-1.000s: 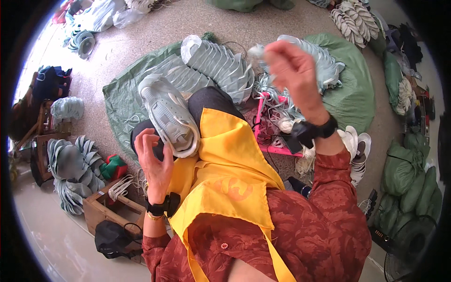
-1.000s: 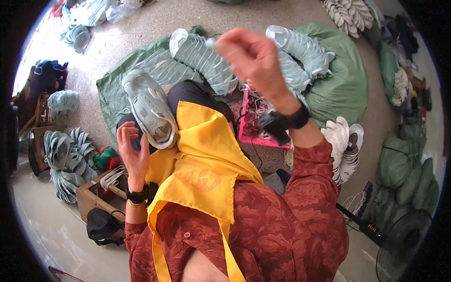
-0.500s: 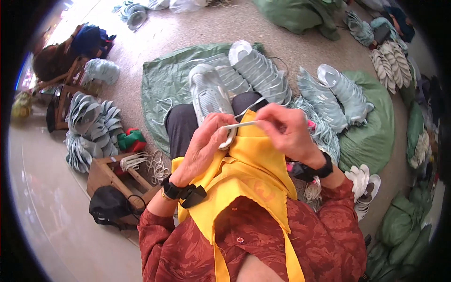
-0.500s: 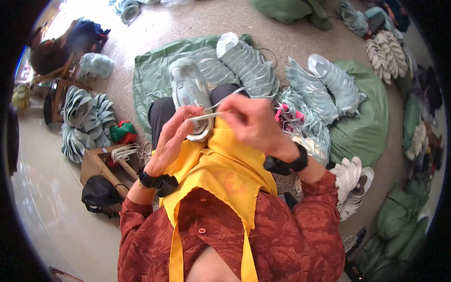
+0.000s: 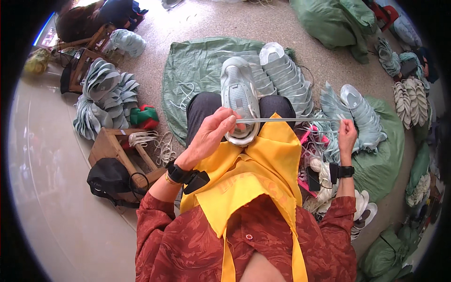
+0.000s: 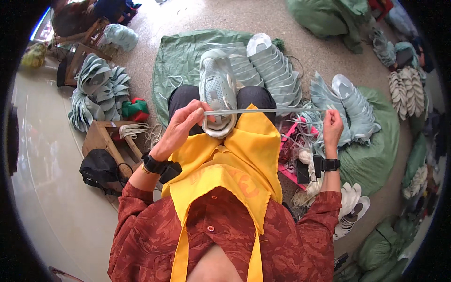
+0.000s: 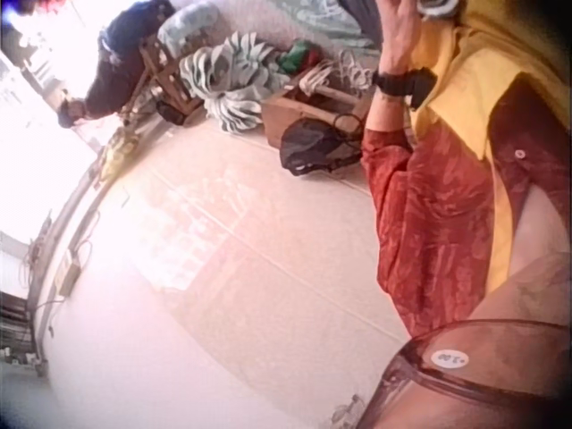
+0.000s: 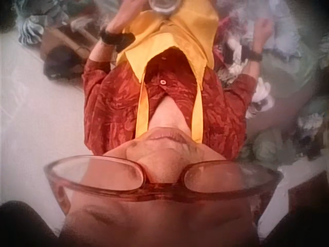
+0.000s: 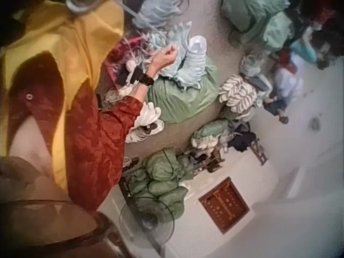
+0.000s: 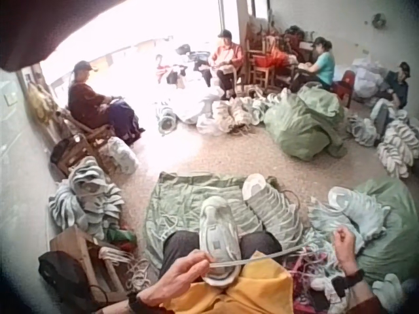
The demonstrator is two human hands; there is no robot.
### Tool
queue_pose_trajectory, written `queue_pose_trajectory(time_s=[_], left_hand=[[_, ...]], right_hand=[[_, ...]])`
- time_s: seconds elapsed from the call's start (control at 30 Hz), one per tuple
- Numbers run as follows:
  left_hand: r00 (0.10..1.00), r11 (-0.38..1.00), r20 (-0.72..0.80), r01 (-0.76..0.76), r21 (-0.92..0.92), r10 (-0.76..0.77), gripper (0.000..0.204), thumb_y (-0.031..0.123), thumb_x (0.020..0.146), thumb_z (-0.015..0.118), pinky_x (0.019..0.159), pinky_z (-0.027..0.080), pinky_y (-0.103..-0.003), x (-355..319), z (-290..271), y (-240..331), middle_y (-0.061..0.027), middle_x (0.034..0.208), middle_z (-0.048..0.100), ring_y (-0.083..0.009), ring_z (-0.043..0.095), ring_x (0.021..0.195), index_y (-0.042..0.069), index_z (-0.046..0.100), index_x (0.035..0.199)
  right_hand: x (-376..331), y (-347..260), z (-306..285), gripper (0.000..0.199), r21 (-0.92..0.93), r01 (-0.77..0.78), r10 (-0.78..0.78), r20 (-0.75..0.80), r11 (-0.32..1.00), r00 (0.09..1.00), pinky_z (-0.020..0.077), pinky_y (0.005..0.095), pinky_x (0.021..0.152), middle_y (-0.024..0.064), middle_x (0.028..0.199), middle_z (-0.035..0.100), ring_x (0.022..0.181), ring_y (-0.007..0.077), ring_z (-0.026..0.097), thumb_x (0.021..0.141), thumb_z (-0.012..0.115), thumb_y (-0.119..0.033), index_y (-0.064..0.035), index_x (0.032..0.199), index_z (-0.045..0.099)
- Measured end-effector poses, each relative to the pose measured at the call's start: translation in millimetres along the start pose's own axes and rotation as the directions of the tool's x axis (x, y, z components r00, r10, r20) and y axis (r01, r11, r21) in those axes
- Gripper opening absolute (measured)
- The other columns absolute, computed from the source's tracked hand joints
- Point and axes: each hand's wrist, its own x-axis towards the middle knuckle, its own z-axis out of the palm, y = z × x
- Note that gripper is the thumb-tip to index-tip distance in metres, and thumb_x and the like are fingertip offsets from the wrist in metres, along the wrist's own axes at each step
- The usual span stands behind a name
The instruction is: Lacing a white athletic shoe in a shoe manufacturing facility.
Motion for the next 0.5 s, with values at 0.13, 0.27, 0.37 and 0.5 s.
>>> queue_pose_trajectory(time_s=[0.13,0.27,0.37,0.5], left_hand=[[0.999,0.996,0.039,-0.025,0.082,0.022,0.034,0.029,0.110,0.049,0.082,0.041,-0.026,6.5,-0.1,-7.8,-0.0010,0.096,0.053,-0.0103,0.047,0.085,-0.001,0.065,0.104],[0.999,0.981,0.026,-0.032,0.194,0.027,0.024,0.022,0.107,0.056,0.078,0.043,-0.028,14.9,9.0,-10.1,-0.0030,0.091,0.054,-0.0139,0.048,0.084,0.001,0.065,0.100],[0.986,0.894,0.045,-0.163,0.418,0.159,0.014,0.015,0.102,0.061,0.073,0.044,-0.030,19.5,13.8,-7.1,-0.0050,0.082,0.054,-0.0166,0.050,0.080,0.002,0.064,0.097],[0.988,0.909,-0.017,-0.137,0.394,0.156,0.014,0.014,0.099,0.064,0.067,0.045,-0.034,25.6,25.7,-0.3,-0.0081,0.078,0.057,-0.0221,0.052,0.077,0.002,0.063,0.094]], right_hand=[[7.3,17.7,-1.3,0.013,-0.300,0.023,-0.016,0.028,0.954,0.999,0.0467,0.0297,0.059,0.0054,0.072,0.068,0.065,0.0116,0.063,0.098,0.064,-0.013,-0.0006,0.094,0.065],[19.2,4.4,19.3,0.012,-0.457,0.320,-0.283,0.149,0.830,0.947,0.0505,0.0286,0.063,0.0060,0.085,0.073,0.067,0.0110,0.062,0.095,0.066,-0.010,-0.0016,0.101,0.071],[5.5,-122.0,60.9,0.019,0.113,0.124,-0.159,0.389,0.986,0.908,0.0521,0.0250,0.064,0.0054,0.099,0.075,0.069,0.0073,0.063,0.093,0.067,-0.007,-0.0024,0.111,0.072],[-28.2,-239.0,87.4,0.025,0.498,-0.275,-0.258,0.758,0.822,0.599,0.0543,0.0206,0.070,0.0044,0.116,0.071,0.078,0.0039,0.063,0.099,0.061,-0.002,-0.0016,0.124,0.063]])
